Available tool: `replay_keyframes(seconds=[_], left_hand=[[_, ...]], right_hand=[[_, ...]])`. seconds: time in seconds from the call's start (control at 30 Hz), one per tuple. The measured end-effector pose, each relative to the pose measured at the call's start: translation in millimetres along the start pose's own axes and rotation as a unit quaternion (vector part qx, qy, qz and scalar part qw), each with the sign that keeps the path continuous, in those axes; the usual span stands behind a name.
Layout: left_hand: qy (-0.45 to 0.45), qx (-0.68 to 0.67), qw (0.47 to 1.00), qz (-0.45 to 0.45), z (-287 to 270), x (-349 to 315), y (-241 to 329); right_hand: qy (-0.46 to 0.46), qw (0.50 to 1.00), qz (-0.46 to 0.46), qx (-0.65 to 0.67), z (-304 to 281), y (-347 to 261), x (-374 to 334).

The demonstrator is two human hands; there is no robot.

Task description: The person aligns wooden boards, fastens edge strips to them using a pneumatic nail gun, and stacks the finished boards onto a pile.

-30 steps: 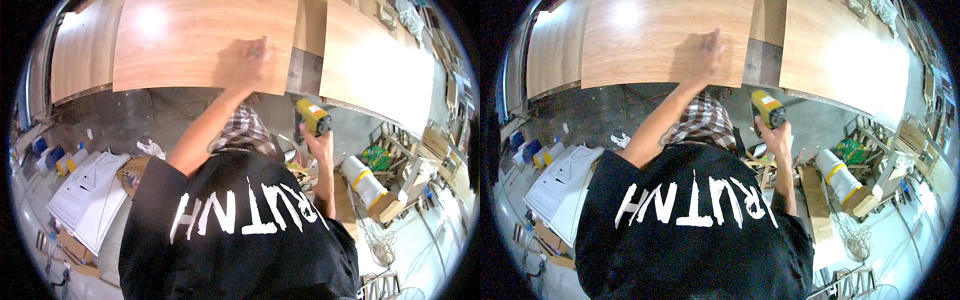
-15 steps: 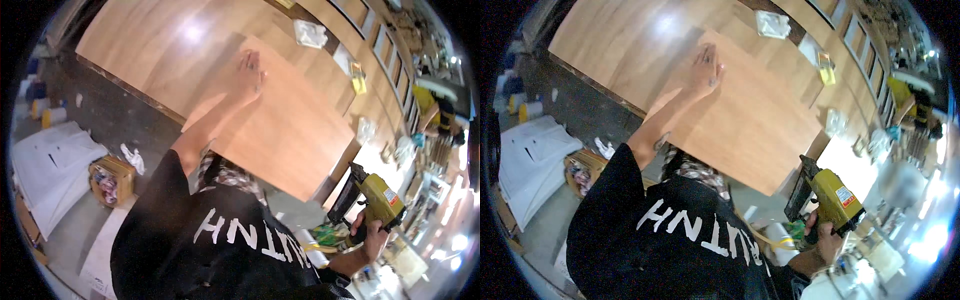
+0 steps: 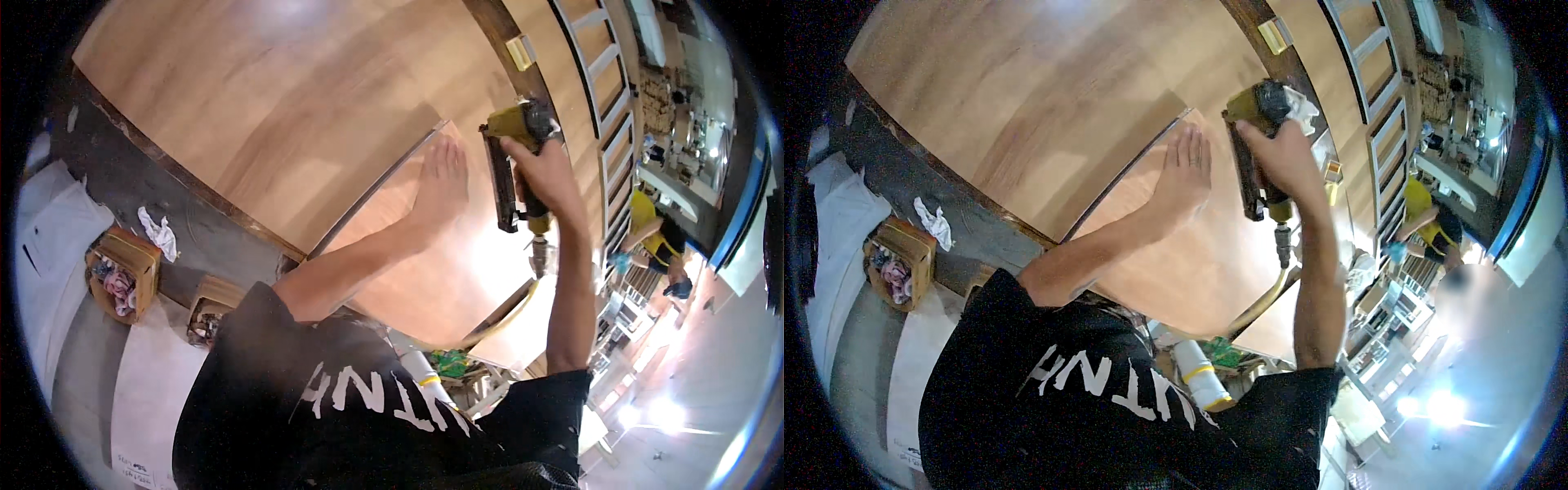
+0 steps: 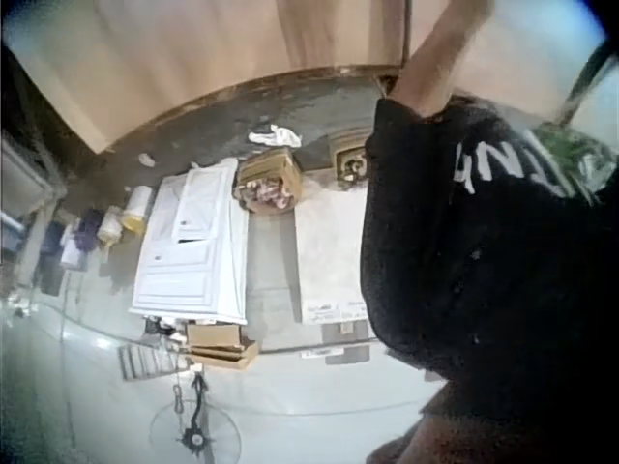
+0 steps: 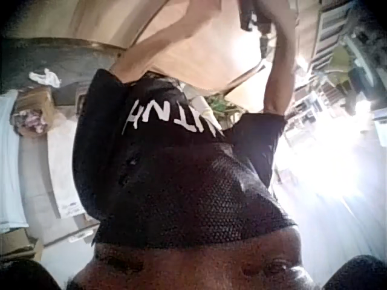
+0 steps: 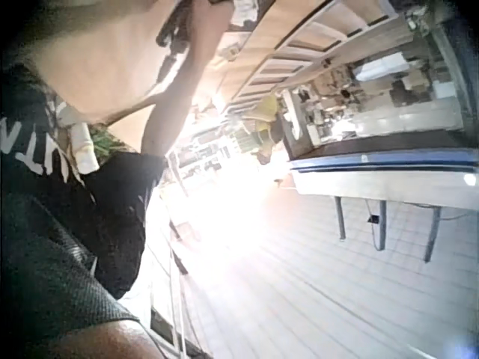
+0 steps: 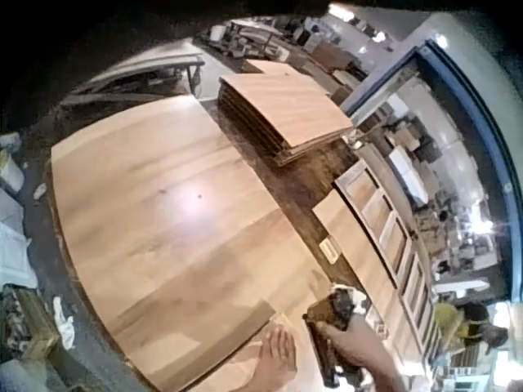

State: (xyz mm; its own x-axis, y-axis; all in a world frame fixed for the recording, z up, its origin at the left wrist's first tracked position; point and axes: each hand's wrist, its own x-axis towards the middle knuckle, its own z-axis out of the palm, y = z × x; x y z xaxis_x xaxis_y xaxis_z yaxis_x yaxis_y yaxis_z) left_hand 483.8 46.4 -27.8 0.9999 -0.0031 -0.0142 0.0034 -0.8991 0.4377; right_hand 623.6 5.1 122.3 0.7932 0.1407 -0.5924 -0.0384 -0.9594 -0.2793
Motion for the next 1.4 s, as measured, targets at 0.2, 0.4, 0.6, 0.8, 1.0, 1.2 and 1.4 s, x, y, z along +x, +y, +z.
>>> replay_keyframes(seconds=[0.2, 0.4, 0.6, 0.8, 1.0, 1.2, 1.4], left_hand=[[-0.082, 0.009, 0.996, 0.035, -12, -10, -3], [-0.087, -0.029, 0.996, 0.023, -19, -3, -22], [0.019, -0.209, 0.959, -0.189, -12, 21, -57], [0.071, -0.334, 0.919, -0.198, -5, 17, -66], [0.068, -0.393, 0.897, -0.192, -7, 18, -67], [0.087, -0.348, 0.916, -0.18, -2, 18, -70], [0.114, -0.368, 0.905, -0.182, 5, 18, -67]], right_hand=[[-0.012, 0.996, -0.071, -0.057, 40, 14, 16], [-0.016, 0.997, -0.066, -0.025, 41, -15, 4], [-0.006, 0.997, -0.037, 0.063, 27, -3, -5], [-0.028, 0.999, -0.033, -0.024, 32, -12, 2], [-0.022, 0.997, -0.065, 0.042, 39, 0, 8], [-0.092, 0.995, 0.034, 0.032, 26, -7, 10], [-0.028, 0.999, -0.015, 0.024, 31, 12, 22]])
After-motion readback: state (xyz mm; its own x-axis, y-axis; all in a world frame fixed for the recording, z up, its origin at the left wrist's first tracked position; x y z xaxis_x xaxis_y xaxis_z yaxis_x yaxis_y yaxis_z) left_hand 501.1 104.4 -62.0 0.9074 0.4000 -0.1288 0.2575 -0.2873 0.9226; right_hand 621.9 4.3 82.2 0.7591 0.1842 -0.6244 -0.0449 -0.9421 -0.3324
